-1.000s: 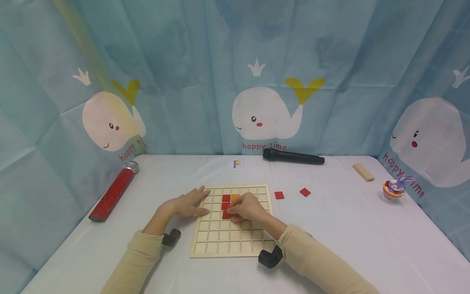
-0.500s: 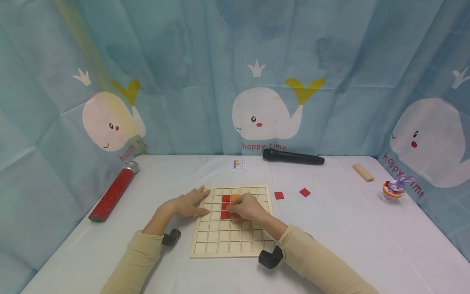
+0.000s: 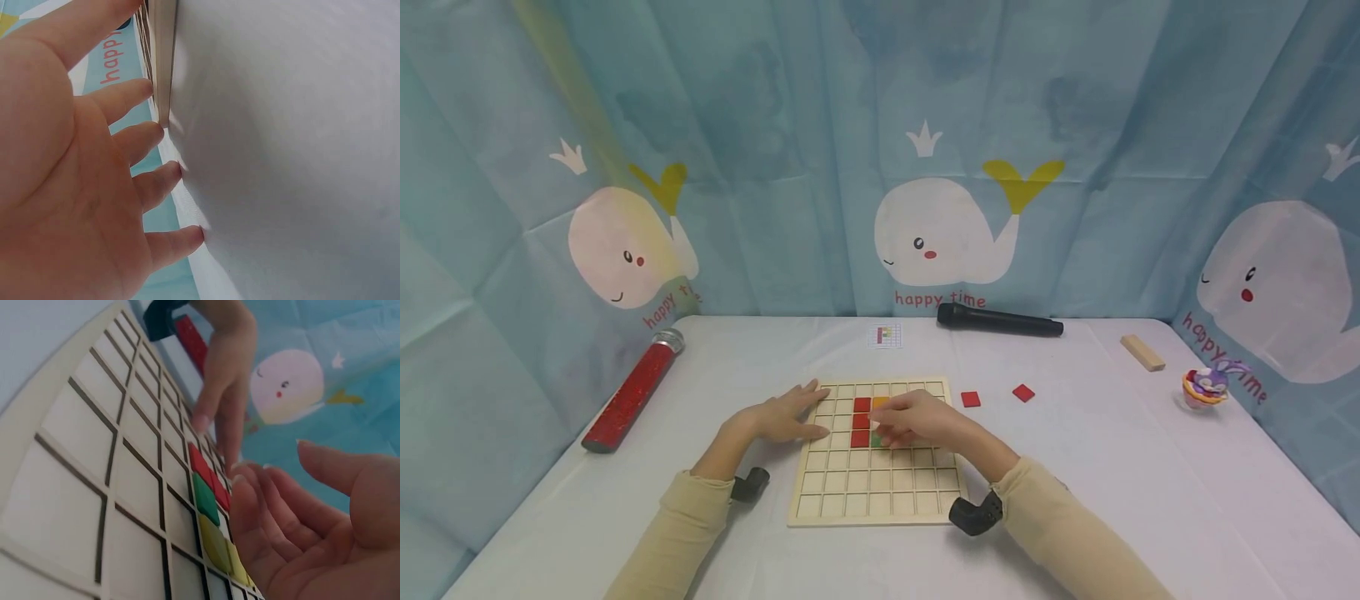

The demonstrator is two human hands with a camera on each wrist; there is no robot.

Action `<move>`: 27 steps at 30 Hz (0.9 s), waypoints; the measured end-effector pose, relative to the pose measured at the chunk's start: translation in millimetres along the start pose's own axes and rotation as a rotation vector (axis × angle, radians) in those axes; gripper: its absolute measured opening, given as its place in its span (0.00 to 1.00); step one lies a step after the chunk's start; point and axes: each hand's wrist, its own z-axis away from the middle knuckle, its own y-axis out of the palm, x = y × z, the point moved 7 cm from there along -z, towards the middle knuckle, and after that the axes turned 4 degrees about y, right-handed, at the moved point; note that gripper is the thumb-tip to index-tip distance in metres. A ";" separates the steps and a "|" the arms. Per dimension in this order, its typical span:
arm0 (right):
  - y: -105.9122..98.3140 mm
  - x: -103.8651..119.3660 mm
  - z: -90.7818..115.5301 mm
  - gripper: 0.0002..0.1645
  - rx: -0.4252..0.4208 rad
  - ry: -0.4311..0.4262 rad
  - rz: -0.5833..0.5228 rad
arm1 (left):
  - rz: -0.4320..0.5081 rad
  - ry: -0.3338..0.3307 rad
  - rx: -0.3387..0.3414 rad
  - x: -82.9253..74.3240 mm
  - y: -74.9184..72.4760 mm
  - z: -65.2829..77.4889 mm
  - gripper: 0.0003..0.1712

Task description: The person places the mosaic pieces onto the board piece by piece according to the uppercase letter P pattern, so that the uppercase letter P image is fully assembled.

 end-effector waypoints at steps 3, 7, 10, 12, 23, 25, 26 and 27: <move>-7.0 -2.9 4.4 0.27 0.016 0.008 0.028 | 0.004 0.002 -0.003 0.0 0.2 0.4 0.44; -17.7 -7.4 10.9 0.27 0.037 0.009 0.024 | 0.008 0.008 -0.006 -0.2 0.4 0.6 0.44; -26.6 -11.0 15.9 0.28 0.051 0.003 0.009 | 0.007 0.013 -0.007 -0.2 0.4 0.8 0.44; -33.7 -14.7 18.8 0.27 0.055 0.004 -0.021 | 0.005 0.015 -0.008 0.0 0.6 0.8 0.44; -81.6 -26.2 39.2 0.27 -0.035 -0.010 -0.169 | 0.010 0.016 -0.001 1.4 0.8 -0.4 0.44; -90.0 -28.1 42.2 0.28 -0.065 -0.018 -0.184 | 0.012 0.014 -0.001 2.2 0.9 -0.8 0.44; -94.0 -29.0 43.8 0.28 -0.083 -0.020 -0.190 | 0.015 0.014 0.000 2.4 1.0 -0.9 0.44; -98.0 -30.0 45.1 0.29 -0.097 -0.024 -0.193 | 0.016 0.014 0.000 2.8 1.1 -0.9 0.44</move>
